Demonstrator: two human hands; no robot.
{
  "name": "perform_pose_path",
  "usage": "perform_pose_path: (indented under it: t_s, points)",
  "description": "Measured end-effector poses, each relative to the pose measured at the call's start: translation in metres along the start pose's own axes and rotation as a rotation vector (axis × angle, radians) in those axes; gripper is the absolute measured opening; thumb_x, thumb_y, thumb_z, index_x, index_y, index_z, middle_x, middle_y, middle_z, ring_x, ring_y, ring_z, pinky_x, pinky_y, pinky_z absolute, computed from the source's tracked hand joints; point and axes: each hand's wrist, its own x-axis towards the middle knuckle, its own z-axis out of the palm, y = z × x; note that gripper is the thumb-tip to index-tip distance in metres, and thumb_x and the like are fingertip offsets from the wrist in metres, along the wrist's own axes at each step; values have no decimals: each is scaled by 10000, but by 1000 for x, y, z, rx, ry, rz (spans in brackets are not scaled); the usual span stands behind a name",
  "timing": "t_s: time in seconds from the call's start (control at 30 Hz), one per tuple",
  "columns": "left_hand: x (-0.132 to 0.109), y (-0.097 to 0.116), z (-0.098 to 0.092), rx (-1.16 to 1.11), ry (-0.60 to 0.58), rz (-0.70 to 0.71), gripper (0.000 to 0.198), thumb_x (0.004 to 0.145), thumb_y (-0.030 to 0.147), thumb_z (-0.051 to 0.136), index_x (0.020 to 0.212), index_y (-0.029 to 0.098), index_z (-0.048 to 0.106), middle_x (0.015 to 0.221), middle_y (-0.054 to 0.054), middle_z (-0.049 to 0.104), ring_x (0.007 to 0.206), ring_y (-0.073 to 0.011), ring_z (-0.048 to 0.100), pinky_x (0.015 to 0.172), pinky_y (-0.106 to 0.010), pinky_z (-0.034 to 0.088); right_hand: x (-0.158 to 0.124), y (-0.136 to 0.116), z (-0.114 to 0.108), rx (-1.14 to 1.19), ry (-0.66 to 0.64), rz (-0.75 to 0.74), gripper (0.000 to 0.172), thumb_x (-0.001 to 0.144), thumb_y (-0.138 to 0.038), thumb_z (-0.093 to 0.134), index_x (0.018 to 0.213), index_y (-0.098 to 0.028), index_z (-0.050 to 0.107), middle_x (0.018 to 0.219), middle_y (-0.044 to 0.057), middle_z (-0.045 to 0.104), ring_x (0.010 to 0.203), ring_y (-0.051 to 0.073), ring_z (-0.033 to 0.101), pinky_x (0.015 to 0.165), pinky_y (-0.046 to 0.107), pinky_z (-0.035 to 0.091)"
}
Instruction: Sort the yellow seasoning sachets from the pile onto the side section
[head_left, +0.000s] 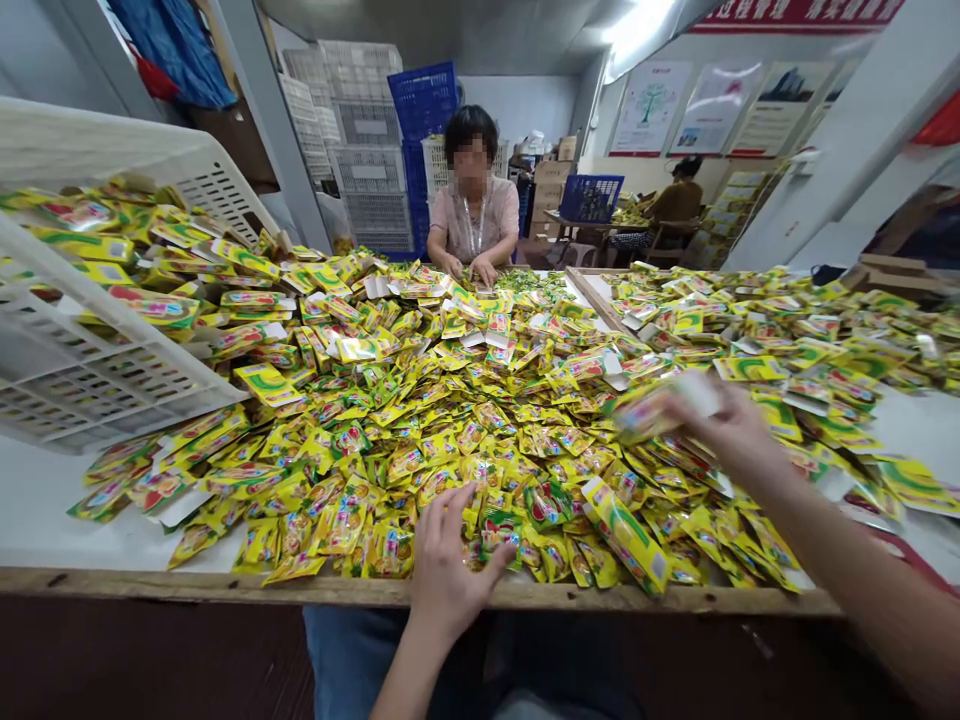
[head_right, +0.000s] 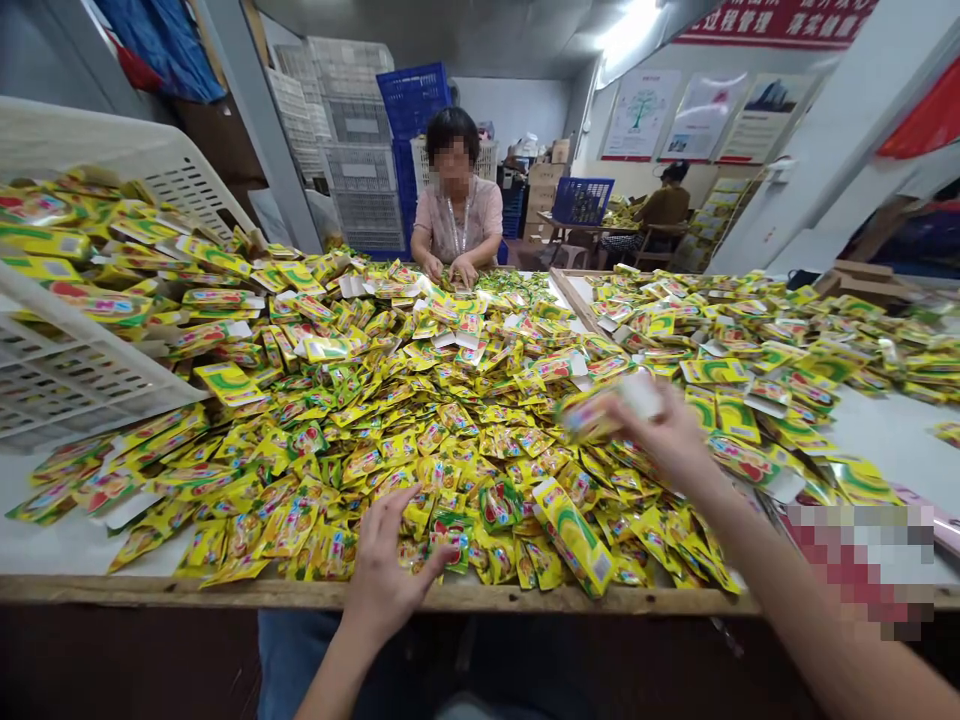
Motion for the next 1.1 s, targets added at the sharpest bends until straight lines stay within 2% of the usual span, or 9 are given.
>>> perform_pose_path:
  t_s: [0.03, 0.17, 0.23, 0.37, 0.5, 0.63, 0.87, 1.0, 1.1]
  points:
    - [-2, -6, 2, 9, 26, -19, 489, 812, 439, 594, 1220, 193, 484, 1114, -120, 573, 1060, -268, 562, 893, -452, 486, 24, -3, -23, -17, 268, -93, 659, 607, -512, 764, 1146, -206, 542, 1133, 183, 649, 949, 319, 649, 691, 386, 493]
    - [-9, -19, 12, 29, 55, -27, 315, 861, 323, 545, 1152, 206, 520, 1053, -95, 574, 1012, -228, 584, 865, -389, 509, 81, -8, -72, -231, 750, -355, 706, 691, -499, 706, 1303, -258, 449, 1403, 134, 448, 1278, 382, 387, 1016, 464, 289]
    - [-10, -19, 15, 60, 73, 21, 294, 859, 315, 543, 1135, 211, 537, 1024, -88, 584, 971, -225, 597, 836, -376, 519, 86, -6, -57, -469, 646, -491, 548, 799, -424, 615, 1289, -216, 487, 1337, 150, 498, 1240, 396, 419, 1023, 520, 291]
    - [-9, -18, 18, 144, 122, 109, 261, 863, 315, 528, 1091, 194, 568, 978, -91, 600, 898, -227, 607, 774, -367, 530, 89, 4, 29, -889, 48, -509, 252, 848, -217, 562, 1082, -155, 633, 1131, 146, 627, 1136, 305, 524, 982, 470, 402]
    - [-9, -18, 18, 175, 136, 133, 234, 880, 303, 503, 1072, 183, 562, 969, -93, 594, 893, -223, 603, 767, -361, 530, 102, 15, 106, -1029, -180, -427, 242, 897, -293, 557, 1099, -166, 596, 1167, 80, 597, 1035, 210, 581, 891, 427, 479]
    - [-10, -17, 19, 184, 153, 118, 210, 884, 288, 494, 1056, 188, 562, 953, -88, 594, 883, -220, 604, 755, -355, 529, 102, 25, 144, -1144, -344, -307, 278, 906, -323, 544, 1133, -164, 573, 1141, 76, 600, 957, 192, 610, 814, 396, 521]
    - [-13, -16, 16, 93, 168, 91, 195, 858, 258, 544, 1045, 208, 568, 937, -72, 595, 880, -200, 600, 767, -330, 521, 81, 34, 154, -1219, -447, -252, 313, 903, -319, 552, 1172, -159, 550, 1163, 85, 586, 963, 198, 609, 805, 396, 526]
    - [0, -29, -3, 44, 197, 61, 132, 855, 256, 544, 972, 216, 590, 904, -61, 604, 885, -198, 591, 774, -325, 508, 69, 32, 132, -1178, -477, -329, 199, 881, -263, 571, 1024, -131, 615, 1013, 84, 646, 915, 205, 624, 791, 383, 510]
    - [33, -49, -25, 161, 170, -17, 146, 869, 273, 500, 957, 207, 597, 917, -66, 624, 907, -210, 586, 818, -349, 492, 61, 30, 108, -1098, -487, -395, 117, 784, -118, 583, 881, -131, 646, 865, 99, 684, 903, 247, 634, 759, 333, 481]
